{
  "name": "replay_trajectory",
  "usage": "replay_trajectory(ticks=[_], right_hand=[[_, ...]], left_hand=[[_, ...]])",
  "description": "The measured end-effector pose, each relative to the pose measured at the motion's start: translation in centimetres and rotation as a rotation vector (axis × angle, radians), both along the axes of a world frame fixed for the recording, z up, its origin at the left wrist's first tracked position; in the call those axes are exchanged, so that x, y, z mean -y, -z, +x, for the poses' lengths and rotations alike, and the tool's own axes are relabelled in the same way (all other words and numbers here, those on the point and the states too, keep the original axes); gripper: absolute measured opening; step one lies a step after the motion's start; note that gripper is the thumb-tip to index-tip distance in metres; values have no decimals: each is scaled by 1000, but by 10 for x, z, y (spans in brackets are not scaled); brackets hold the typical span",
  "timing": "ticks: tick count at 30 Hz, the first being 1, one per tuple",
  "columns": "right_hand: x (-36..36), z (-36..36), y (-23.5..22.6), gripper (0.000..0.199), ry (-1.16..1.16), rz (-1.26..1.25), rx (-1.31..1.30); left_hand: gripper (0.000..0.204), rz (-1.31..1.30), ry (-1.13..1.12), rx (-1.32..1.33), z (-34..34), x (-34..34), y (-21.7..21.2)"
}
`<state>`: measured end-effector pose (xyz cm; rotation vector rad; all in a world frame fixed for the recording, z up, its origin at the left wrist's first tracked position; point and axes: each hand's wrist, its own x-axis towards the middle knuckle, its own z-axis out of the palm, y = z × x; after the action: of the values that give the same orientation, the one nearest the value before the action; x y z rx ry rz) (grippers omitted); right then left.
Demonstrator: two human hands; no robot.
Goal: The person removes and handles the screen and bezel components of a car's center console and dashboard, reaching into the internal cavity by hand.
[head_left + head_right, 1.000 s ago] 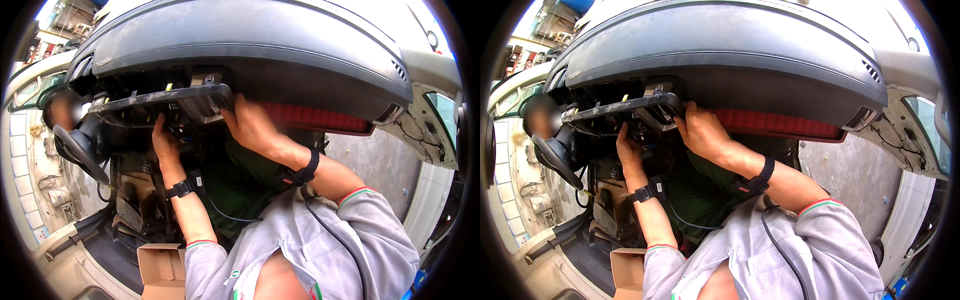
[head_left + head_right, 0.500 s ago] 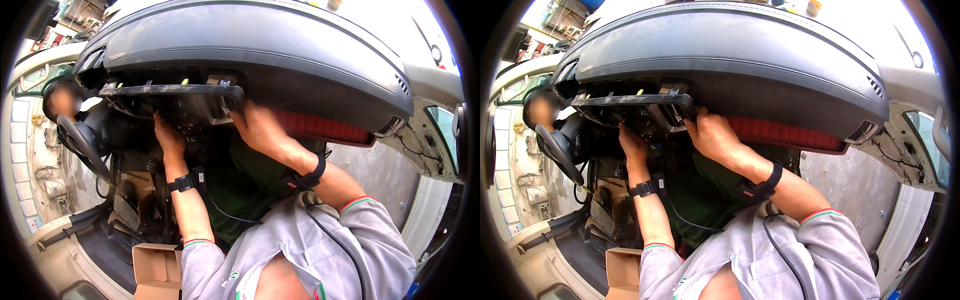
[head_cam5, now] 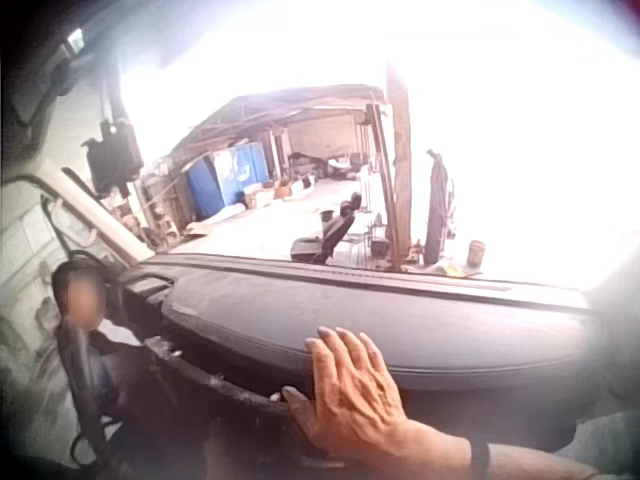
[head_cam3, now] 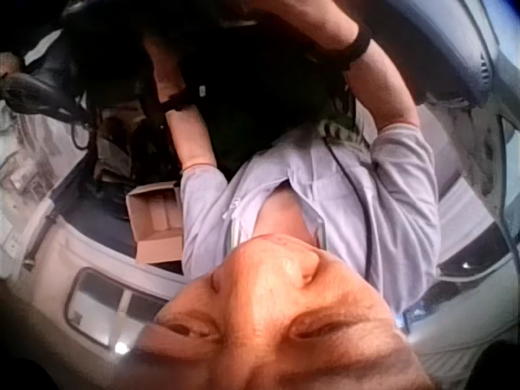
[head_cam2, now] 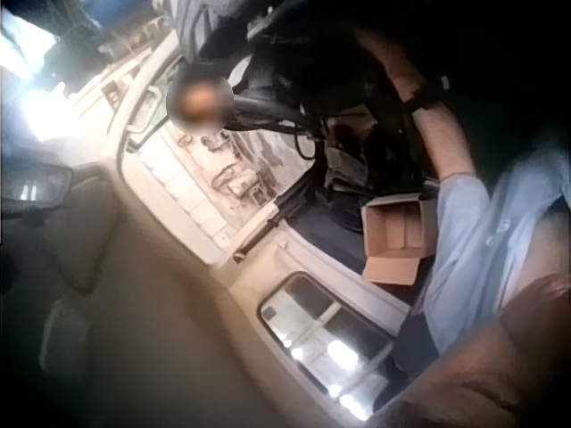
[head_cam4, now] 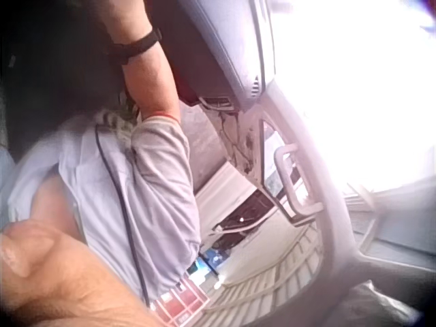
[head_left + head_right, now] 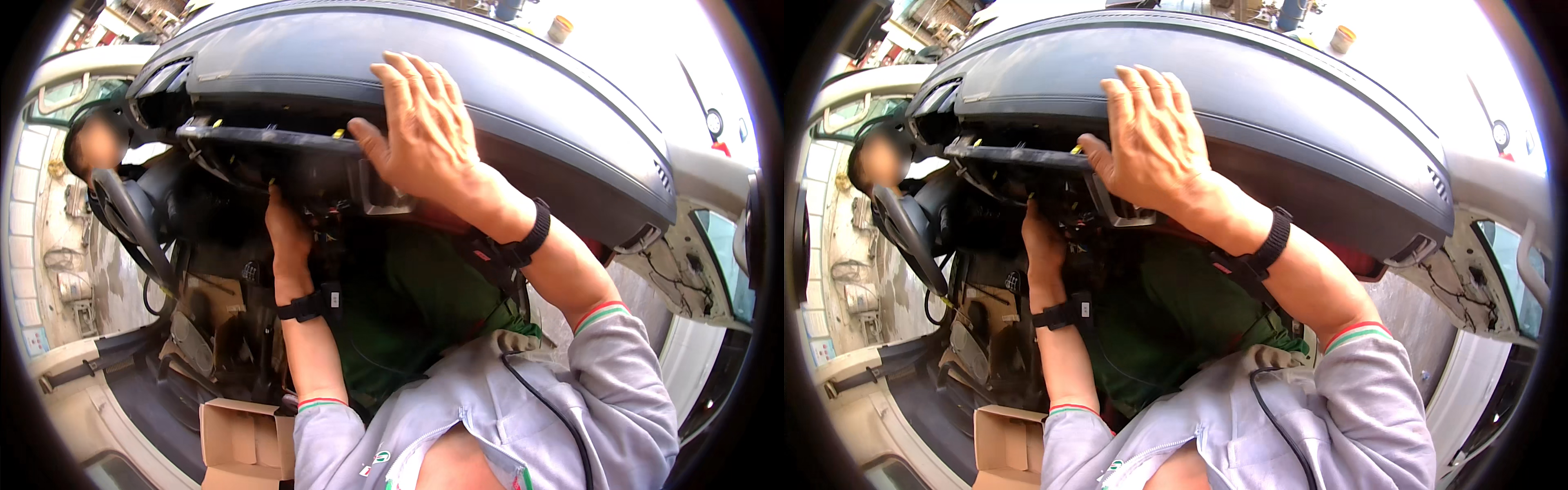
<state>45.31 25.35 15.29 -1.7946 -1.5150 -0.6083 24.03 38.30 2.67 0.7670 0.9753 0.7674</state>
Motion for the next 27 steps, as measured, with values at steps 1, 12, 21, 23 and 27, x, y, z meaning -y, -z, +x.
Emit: replay_trajectory(ticks=[1, 12, 21, 23, 27], right_hand=[[-1, 2, 3, 66, 30, -35, -25], [-9, 6, 9, 43, 123, -60, 127], [-9, 0, 5, 57, 109, -139, 163], [-11, -2, -6, 59, 11, -222, 174], [-45, -10, -28, 70, -256, -356, 164]], left_hand=[[53, 7, 19, -62, -2, 0, -1], [49, 84, 102, -19, -2, -7, 6], [49, -35, 182, -63, -3, -19, 4], [49, -40, 171, -123, -3, -15, 4], [55, -18, 206, -216, -11, -17, 1]])
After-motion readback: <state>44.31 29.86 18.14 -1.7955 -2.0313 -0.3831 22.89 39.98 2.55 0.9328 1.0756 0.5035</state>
